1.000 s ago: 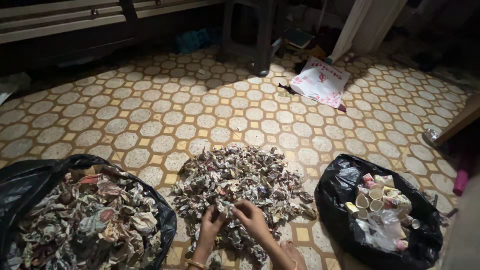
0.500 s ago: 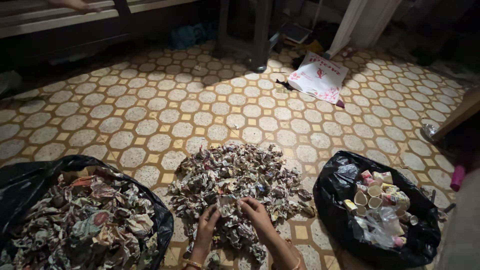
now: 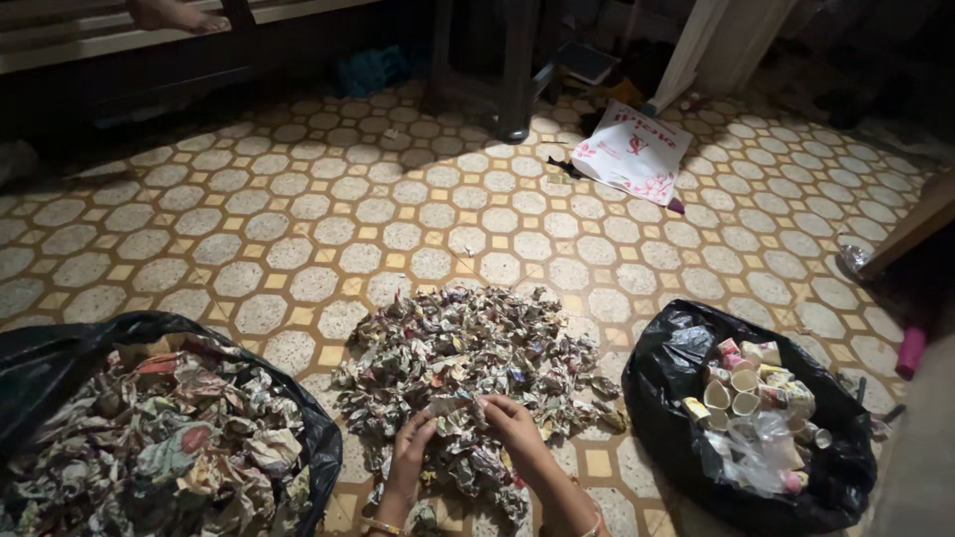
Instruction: The person sits on the floor and sorts a pile of shredded paper and cardboard by hand, placing selected pieces into a black bag on the left. The person repeatedly picks up handfuls, separates items, and transfers them to the bag.
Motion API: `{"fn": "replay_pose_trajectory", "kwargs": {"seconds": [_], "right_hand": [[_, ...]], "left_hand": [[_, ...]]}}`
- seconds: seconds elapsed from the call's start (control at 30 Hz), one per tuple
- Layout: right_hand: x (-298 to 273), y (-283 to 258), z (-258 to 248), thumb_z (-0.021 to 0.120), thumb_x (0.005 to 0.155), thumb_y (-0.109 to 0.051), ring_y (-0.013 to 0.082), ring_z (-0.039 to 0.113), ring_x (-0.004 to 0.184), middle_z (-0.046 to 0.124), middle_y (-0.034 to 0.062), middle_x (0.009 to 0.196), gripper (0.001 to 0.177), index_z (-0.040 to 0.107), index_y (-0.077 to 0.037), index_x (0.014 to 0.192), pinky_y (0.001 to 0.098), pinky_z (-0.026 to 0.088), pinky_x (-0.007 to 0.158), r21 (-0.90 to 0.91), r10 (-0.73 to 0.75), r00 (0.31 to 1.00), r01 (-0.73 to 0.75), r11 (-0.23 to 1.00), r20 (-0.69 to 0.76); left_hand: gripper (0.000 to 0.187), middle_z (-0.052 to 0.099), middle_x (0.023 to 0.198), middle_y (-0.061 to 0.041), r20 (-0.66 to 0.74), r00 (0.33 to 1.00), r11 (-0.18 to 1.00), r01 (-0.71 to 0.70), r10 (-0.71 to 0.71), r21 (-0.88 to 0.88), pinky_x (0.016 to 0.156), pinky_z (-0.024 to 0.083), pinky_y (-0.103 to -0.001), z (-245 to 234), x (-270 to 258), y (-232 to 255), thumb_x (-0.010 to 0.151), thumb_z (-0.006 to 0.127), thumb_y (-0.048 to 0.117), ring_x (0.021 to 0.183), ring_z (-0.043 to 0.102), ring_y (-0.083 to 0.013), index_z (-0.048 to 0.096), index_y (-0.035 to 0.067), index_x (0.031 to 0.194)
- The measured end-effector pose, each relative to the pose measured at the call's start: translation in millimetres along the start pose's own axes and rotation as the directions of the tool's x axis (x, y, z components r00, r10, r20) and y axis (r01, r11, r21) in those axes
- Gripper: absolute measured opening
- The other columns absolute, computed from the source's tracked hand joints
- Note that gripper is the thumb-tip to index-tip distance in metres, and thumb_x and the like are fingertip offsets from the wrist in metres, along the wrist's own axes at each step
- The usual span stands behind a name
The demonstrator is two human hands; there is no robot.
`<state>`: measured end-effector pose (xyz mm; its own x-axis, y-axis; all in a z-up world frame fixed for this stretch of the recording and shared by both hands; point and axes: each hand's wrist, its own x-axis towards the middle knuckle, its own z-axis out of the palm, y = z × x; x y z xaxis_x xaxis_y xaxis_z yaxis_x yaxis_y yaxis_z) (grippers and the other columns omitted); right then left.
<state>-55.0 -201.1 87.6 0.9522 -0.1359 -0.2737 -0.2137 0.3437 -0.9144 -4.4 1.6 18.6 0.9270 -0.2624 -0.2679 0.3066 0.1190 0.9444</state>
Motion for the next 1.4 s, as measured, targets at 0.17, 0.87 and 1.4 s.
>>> {"fn": "replay_pose_trajectory", "kwargs": {"seconds": [0.17, 0.87, 1.4], "right_hand": [[5, 9, -5, 0.065, 0.099, -0.025, 0.0097, 0.061, 0.078, 0.065, -0.0010, 0.085, 0.022, 0.072, -0.005, 0.104, 0.0283, 0.053, 0.075, 0.064, -0.015, 0.999, 0.013, 0.998, 0.037], [-10, -23, 4, 0.060, 0.097, -0.033, 0.0180, 0.072, 0.098, 0.076, 0.0070, 0.109, 0.033, 0.070, -0.007, 0.114, 0.0353, 0.061, 0.087, 0.044, 0.053, 0.996, -0.050, 0.998, -0.071], [0, 13, 6, 0.060, 0.099, -0.014, 0.0128, 0.062, 0.065, 0.067, 0.0057, 0.078, 0.018, 0.067, -0.004, 0.112, 0.0277, 0.051, 0.058, -0.244, -0.042, 0.999, 0.039, 0.969, -0.009]], "left_hand": [[0.050, 0.067, 0.126, -0.009, -0.011, 1.000, 0.990, -0.023, 0.022, -0.136, 0.110, 0.038, -0.035, -5, 19, -29, 0.087, 0.068, 0.032, 0.121, 0.058, -0.0215, 0.067, 0.004, 0.128], [0.044, 0.069, 0.116, -0.007, -0.101, 0.992, 0.993, 0.081, -0.072, 0.087, 0.106, 0.045, -0.045, -9, 2, -5, 0.099, 0.051, 0.043, 0.114, 0.060, -0.0241, 0.062, 0.018, 0.133], [0.029, 0.074, 0.098, -0.002, -0.039, 0.996, 0.982, -0.085, 0.079, -0.169, 0.072, 0.052, -0.022, 8, -18, 18, 0.096, 0.063, 0.019, 0.081, 0.064, -0.0085, 0.073, 0.005, 0.121]]}}
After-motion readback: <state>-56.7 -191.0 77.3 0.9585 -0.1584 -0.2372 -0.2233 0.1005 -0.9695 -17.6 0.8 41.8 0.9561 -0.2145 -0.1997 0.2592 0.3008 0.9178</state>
